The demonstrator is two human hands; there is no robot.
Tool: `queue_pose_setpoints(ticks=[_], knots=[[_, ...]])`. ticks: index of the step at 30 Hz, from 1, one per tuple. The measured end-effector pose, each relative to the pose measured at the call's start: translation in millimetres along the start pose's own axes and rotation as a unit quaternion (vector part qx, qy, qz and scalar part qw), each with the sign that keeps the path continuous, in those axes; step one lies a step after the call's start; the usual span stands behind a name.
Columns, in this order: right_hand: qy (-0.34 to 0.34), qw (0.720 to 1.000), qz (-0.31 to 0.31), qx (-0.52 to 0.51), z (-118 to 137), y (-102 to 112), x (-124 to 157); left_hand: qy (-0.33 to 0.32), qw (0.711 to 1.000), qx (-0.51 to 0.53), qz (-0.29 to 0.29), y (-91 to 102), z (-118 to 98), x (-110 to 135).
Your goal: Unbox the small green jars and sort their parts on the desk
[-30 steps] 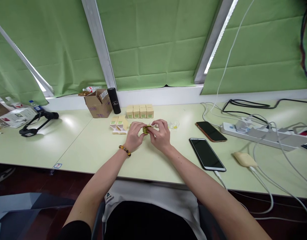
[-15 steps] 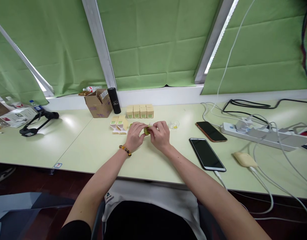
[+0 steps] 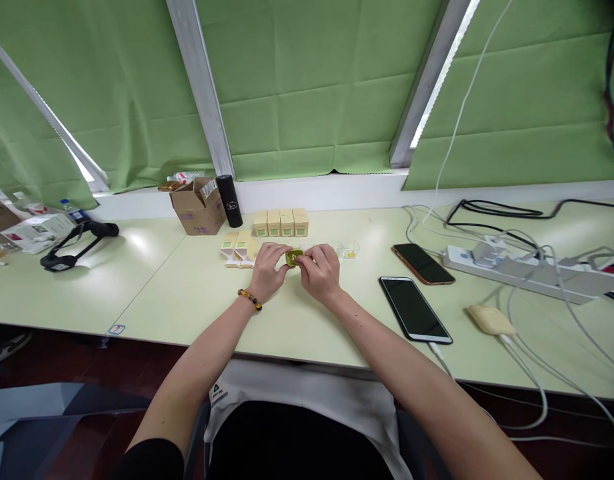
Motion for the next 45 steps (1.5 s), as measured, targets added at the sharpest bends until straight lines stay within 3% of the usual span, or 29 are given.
queue_pose_setpoints(ticks=[13,19,22,26,29,32,38,45], knots=[[0.017,1.0,0.016,-0.005,-1,-5,5,0.002,1.0,-0.007,-0.013,3.8,-4,-3],[0.036,0.999,-0.029,-0.027,10,9,-1,0.052,0.997,-0.045,-0.031,12.3,17,-5],[-0.023,0.999,-0.027,-0.031,-3,10,-2,0.075,0.994,-0.073,-0.037,17.9,29,-7],[-0.145,0.988,-0.026,-0.046,-39,5,4,0.087,0.992,-0.077,-0.048,22.2,34,-7],[-0.215,0.975,0.021,-0.046,-62,-10,13,0.102,0.991,-0.07,-0.047,21.1,36,-5],[-0.234,0.966,0.109,-0.022,-72,-35,18,0.13,0.988,-0.077,-0.04,18.1,45,-2],[-0.176,0.944,0.279,0.03,-65,-91,23,0.17,0.98,-0.083,-0.064,21.4,63,1],[-0.116,0.93,0.341,0.074,-55,-127,34,0.171,0.973,-0.101,-0.117,36.1,62,-1]])
Point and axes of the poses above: each hand's wrist, its own x-axis away from the middle knuckle, its own y-axis out of the back of the hand, z = x × y, the point moved 10 cm from there along -x, towards the middle knuckle, and after that the axes turned 10 degrees about -z, right-handed, at the moved point
